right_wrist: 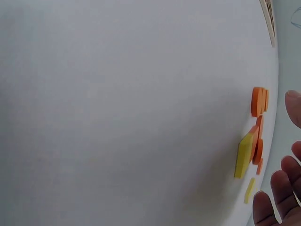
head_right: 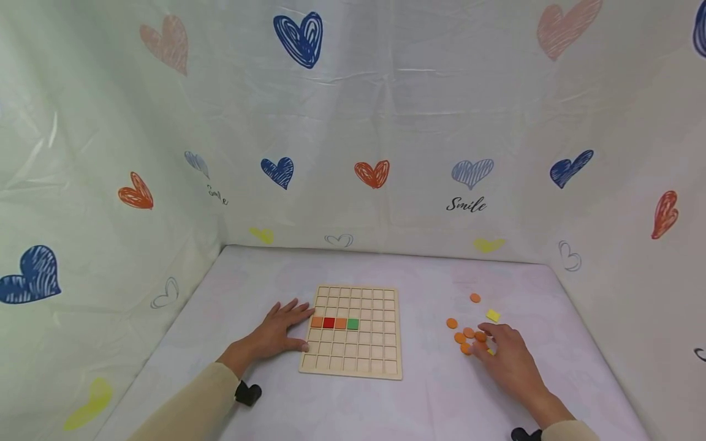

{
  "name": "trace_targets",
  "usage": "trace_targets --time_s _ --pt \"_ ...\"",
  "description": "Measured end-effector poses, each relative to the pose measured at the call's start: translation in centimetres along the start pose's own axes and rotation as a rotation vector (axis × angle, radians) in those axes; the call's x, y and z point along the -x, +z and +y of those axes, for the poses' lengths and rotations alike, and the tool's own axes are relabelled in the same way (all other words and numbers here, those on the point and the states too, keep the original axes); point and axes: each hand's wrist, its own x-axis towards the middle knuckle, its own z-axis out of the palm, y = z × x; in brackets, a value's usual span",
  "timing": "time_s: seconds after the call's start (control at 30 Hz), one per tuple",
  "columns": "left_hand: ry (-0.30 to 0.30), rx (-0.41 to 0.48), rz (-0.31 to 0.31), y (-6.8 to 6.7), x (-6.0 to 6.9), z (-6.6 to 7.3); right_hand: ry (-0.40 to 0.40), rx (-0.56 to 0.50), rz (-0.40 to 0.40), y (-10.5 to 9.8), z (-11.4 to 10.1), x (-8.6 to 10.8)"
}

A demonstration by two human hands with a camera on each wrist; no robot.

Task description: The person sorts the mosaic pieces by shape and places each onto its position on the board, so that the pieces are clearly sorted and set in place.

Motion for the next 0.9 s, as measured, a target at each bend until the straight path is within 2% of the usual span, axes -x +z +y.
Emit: trace_targets --time_s 0.23,0.57,0.9 --pt "0.001 0.008 0.001 0.1 0.0 -0.1 0.032 0.032 -0.048 0.1 2.0 0.5" --pt "0.001 0.003 -0.005 0.0 0.1 -0.1 0.105 0.041 -0.101 0.0 2.9 0.1" --pt "-0.006 0.005 -0.009 0.0 0.1 0.0 0.117 0.037 -0.079 -0.8 5.1 -0.1"
